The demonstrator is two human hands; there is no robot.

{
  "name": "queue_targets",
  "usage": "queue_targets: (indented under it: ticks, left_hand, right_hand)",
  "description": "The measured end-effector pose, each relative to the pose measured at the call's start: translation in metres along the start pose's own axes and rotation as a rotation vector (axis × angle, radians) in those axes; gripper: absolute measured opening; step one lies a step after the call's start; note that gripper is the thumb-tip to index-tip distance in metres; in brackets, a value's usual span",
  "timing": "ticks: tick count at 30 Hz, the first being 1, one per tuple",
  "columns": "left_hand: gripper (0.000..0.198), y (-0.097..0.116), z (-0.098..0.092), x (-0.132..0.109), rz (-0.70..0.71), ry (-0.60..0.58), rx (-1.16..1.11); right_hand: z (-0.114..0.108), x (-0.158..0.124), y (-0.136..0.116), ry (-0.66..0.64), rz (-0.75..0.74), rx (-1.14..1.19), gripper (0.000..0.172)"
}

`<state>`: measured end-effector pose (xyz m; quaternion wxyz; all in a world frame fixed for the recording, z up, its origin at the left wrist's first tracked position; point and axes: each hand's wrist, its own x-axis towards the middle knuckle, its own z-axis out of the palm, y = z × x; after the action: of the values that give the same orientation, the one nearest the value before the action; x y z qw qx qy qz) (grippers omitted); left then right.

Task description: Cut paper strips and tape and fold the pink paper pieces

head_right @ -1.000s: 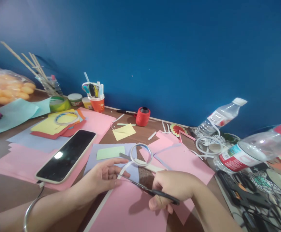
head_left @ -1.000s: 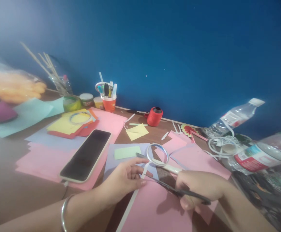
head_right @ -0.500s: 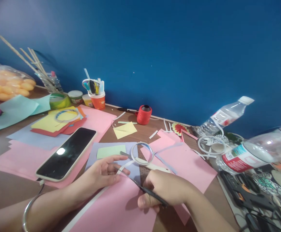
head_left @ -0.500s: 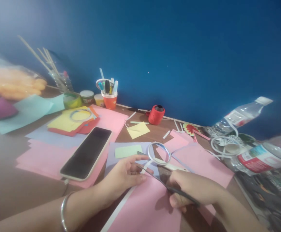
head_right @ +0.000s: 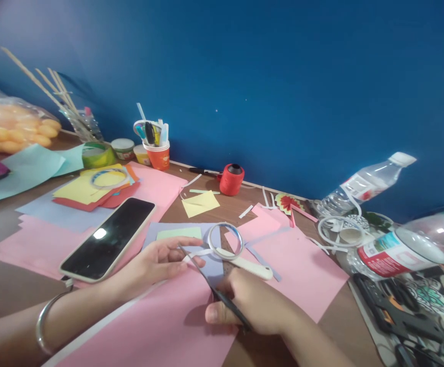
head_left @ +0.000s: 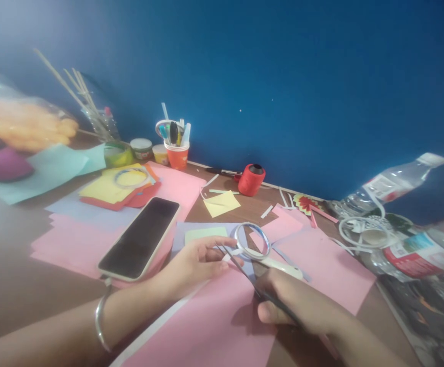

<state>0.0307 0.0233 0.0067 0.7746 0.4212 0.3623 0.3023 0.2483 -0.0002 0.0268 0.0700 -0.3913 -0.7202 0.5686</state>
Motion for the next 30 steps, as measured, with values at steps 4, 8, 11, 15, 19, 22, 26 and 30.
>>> queue_targets:
  ticks: [4,8,11,15,19,22,26,30]
  left_hand:
    - [0.051,0.000,-0.002,-0.001,-0.009,-0.016,0.040]
    - [0.047,0.003,-0.002,-0.003,-0.040,-0.022,0.032]
    - [0.044,0.007,-0.001,-0.003,-0.046,-0.045,0.009]
    - [0.043,0.010,-0.002,-0.003,-0.030,-0.057,0.033]
    - [0.040,0.009,-0.003,-0.003,0.000,-0.048,0.075]
    - [0.039,0.007,-0.004,-0.001,0.025,-0.042,0.102]
    - [0.040,0.008,-0.004,-0.001,0.033,-0.035,0.142]
    - [0.039,0.011,-0.002,-0.003,0.023,-0.022,0.160]
  right_hand:
    - [0.002,0.001,0.001,-0.005,-0.005,-0.002,0.068]
    - [0.005,0.002,0.003,0.031,0.003,-0.020,0.065]
    - [0.007,0.002,0.002,0.046,0.004,-0.034,0.063]
    - [0.008,0.003,-0.003,0.058,0.026,-0.029,0.065]
    - [0.011,0.004,-0.004,0.087,0.081,0.010,0.064]
    - [0.013,0.006,-0.003,0.081,0.084,0.056,0.062]
    - [0.014,0.007,-0.005,0.077,0.083,0.069,0.066]
    - [0.015,0.007,-0.006,0.085,0.114,0.054,0.068]
